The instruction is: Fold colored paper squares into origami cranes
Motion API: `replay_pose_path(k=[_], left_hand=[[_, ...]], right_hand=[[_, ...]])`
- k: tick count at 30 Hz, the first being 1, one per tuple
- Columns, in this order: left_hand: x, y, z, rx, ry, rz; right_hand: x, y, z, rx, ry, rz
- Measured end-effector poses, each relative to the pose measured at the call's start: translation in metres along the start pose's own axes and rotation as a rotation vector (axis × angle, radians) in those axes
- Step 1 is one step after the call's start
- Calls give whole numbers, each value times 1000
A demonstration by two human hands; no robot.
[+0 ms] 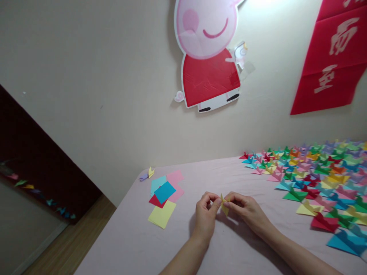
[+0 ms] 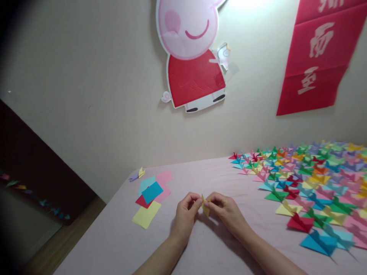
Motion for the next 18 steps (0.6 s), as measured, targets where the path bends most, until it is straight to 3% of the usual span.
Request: replay_pose_path(k=[10,18], left_hand=[[4,6,-6,85,3,44],[9,7,-9,-188,-25,2]], right_hand=[[1,0,-3,-51,17,31],[2,-4,0,-21,56,28]])
Point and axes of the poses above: each hand's wrist, its own x-axis away from the middle knuckle, its own z-axis out of the back of the hand, y = z × x, the point moved 2 cm from there along -x, towards the middle knuckle, and after that the axes turned 7 degrees about x, right-handed, at the moved point
